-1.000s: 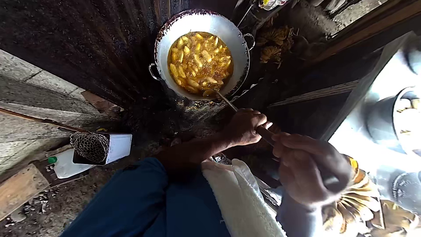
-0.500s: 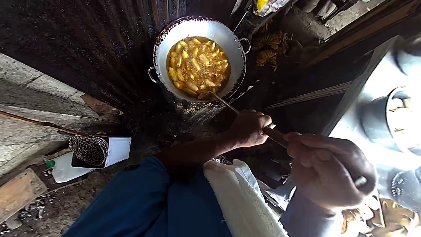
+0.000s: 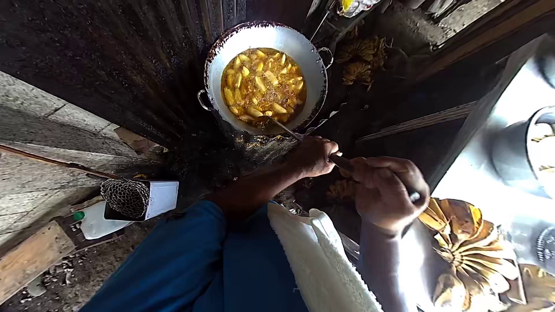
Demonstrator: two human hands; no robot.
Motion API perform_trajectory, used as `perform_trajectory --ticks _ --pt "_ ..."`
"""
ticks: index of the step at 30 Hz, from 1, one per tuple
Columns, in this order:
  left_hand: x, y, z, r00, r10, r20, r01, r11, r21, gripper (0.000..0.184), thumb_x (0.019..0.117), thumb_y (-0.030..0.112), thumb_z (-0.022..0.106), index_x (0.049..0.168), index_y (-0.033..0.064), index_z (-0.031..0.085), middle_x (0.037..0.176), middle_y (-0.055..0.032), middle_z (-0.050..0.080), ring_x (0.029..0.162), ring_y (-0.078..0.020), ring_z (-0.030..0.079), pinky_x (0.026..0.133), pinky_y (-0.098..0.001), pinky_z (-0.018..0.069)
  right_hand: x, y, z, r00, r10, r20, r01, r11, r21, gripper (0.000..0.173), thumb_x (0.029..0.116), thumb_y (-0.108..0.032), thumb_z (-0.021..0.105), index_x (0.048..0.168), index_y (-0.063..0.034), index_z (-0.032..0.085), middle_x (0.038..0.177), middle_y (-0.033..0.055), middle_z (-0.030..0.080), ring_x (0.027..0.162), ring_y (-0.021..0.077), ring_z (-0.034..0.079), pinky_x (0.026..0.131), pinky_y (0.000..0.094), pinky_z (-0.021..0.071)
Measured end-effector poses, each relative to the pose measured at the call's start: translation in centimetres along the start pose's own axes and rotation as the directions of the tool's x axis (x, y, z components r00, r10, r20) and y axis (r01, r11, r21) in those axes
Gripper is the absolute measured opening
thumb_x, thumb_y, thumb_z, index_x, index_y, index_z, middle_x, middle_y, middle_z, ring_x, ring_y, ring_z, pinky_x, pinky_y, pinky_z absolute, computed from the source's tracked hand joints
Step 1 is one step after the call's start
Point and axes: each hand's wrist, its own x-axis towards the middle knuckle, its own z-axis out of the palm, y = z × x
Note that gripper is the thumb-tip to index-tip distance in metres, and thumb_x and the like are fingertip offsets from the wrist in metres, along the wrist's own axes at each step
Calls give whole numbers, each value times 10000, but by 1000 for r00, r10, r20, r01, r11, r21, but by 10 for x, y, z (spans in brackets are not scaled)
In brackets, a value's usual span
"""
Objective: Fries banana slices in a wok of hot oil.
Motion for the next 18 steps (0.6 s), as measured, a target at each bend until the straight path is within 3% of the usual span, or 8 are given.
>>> perform_trajectory --ticks 5,9,11,14,18 --pt "2 45 -13 994 -53 91 55 998 -19 222 948 243 619 819 71 673 812 -87 678 880 -261 665 823 -475 483 0 -36 -19 1000 8 -16 -7 1000 8 208 962 -147 531 1032 -126 725 713 -52 636 634 125 619 723 396 596" --pt "1 18 -3 999 -23 43 22 1000 8 213 945 240 635 805 82 654 784 -82 654 845 -263 651 810 -475 491 3 -12 -6 998 4 -58 -2 999 39 200 964 -141 527 1021 -138 719 687 -67 611 636 115 611 746 397 595" --pt "5 2 -6 995 -40 93 39 999 15 212 949 221 620 846 44 677 828 -112 682 887 -282 670 853 -486 496 4 7 1 996 -7 -83 12 998 56 215 955 -116 511 1008 -127 719 686 -65 615 637 116 615 750 406 599" --pt "4 -20 2 997 -23 75 19 999 48 237 951 228 614 803 49 661 798 -107 673 861 -272 672 853 -468 506 -2 28 5 997 1 -77 4 998 70 205 985 -149 513 1035 -126 710 714 -63 621 666 118 622 779 408 594" --pt "1 -9 4 994 -41 96 34 997 73 231 943 242 605 806 64 661 804 -93 673 879 -265 669 865 -471 497 -6 17 -1 997 20 -81 -12 995 98 201 989 -157 533 1035 -108 723 724 -46 631 668 127 623 772 408 594"
